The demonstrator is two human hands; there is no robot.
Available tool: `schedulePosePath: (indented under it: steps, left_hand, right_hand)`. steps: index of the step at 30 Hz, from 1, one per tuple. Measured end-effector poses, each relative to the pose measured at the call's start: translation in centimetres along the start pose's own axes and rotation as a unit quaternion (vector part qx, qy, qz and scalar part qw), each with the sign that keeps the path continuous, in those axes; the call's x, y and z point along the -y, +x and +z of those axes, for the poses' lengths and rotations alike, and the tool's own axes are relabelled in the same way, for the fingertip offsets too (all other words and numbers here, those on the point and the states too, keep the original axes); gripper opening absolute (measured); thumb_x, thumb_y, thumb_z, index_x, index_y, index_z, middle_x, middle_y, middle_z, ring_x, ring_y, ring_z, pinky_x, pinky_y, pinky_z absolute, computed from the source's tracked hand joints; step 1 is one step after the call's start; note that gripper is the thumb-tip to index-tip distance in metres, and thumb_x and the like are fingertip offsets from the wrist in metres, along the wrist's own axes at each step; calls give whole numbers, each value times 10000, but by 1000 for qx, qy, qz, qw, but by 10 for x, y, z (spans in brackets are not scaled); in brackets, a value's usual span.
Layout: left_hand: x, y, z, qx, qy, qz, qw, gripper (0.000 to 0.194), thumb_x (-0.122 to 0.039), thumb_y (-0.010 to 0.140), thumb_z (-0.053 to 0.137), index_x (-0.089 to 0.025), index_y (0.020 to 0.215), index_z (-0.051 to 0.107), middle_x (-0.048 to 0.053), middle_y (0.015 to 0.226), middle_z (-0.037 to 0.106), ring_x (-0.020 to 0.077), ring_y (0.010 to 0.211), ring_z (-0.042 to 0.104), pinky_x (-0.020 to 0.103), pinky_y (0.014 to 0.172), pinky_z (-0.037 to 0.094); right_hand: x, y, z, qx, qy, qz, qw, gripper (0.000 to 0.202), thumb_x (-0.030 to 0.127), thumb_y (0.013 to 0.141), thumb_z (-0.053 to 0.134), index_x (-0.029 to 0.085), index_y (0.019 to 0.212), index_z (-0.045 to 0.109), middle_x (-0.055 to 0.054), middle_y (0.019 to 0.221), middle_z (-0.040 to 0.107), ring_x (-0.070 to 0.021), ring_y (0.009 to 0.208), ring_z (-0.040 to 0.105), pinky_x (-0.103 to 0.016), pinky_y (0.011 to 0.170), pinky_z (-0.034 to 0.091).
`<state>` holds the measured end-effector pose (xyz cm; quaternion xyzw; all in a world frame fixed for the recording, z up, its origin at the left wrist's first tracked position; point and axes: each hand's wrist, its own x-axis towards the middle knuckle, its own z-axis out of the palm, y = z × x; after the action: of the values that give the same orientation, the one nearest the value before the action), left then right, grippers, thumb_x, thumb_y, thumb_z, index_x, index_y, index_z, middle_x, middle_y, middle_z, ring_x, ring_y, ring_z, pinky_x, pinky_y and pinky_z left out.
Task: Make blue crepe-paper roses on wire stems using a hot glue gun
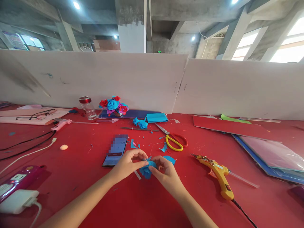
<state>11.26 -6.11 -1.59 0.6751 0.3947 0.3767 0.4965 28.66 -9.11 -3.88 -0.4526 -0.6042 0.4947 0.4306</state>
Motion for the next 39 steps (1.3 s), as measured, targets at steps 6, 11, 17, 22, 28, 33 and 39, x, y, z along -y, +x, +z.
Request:
schedulePosePath:
  steps: [6, 11, 17, 22, 28, 33, 39]
  left_hand:
    - [2, 0, 1, 9, -13, -21, 1000, 116, -235, 705, 661, -170, 790, 616, 17, 787, 657, 156, 764, 617, 254, 691, 480]
    - [0, -2, 2, 12, -3, -28, 1000, 122, -235, 688, 673, -173, 777, 618, 8, 747, 657, 149, 720, 613, 240, 641, 475]
    - [-3, -3, 3, 12, 2, -26, 1000, 102, -237, 701, 661, -180, 774, 619, 5, 728, 661, 150, 704, 614, 246, 644, 474]
    - [1, 1, 1, -36, -12, -7, 999, 170, -343, 781, 595, -178, 813, 620, 37, 819, 681, 175, 795, 628, 263, 706, 480]
    - [4, 3, -3, -69, -19, -1, 997, 284, -402, 876, 442, -183, 970, 597, 55, 911, 655, 178, 865, 614, 283, 771, 473]
    - [-3, -3, -2, -136, 68, 53, 987, 216, -348, 832, 523, -198, 987, 536, 16, 820, 565, 140, 731, 551, 250, 674, 456]
    - [-11, -12, -2, -99, 176, 176, 964, 98, -284, 760, 625, -205, 806, 590, 1, 714, 543, 134, 658, 488, 247, 636, 411]
  right_hand:
    - [0, 2, 0, 0, -34, -24, 999, 187, 376, 782, 593, 190, 804, 588, -1, 743, 564, -124, 645, 479, -263, 613, 406]
    - [1, 2, 1, -13, -80, -31, 996, 164, 355, 742, 629, 195, 770, 648, -1, 685, 596, -136, 625, 475, -271, 609, 395]
    - [1, 1, 1, -39, -59, -26, 997, 167, 356, 744, 632, 202, 682, 644, -7, 644, 599, -156, 630, 504, -289, 626, 396]
    - [5, 1, 0, -51, -13, -5, 999, 221, 405, 742, 636, 196, 672, 637, -16, 649, 615, -161, 627, 526, -292, 630, 408]
    - [8, 0, -2, -78, 89, 34, 992, 248, 430, 741, 644, 189, 686, 627, -14, 663, 622, -148, 646, 541, -277, 650, 411]
    - [10, -1, -5, -95, 147, 39, 984, 223, 415, 718, 674, 200, 681, 629, -5, 677, 614, -149, 671, 551, -273, 689, 423]
    - [14, -1, -6, -102, 209, 53, 971, 194, 383, 691, 710, 204, 691, 634, -1, 693, 598, -144, 674, 541, -265, 695, 434]
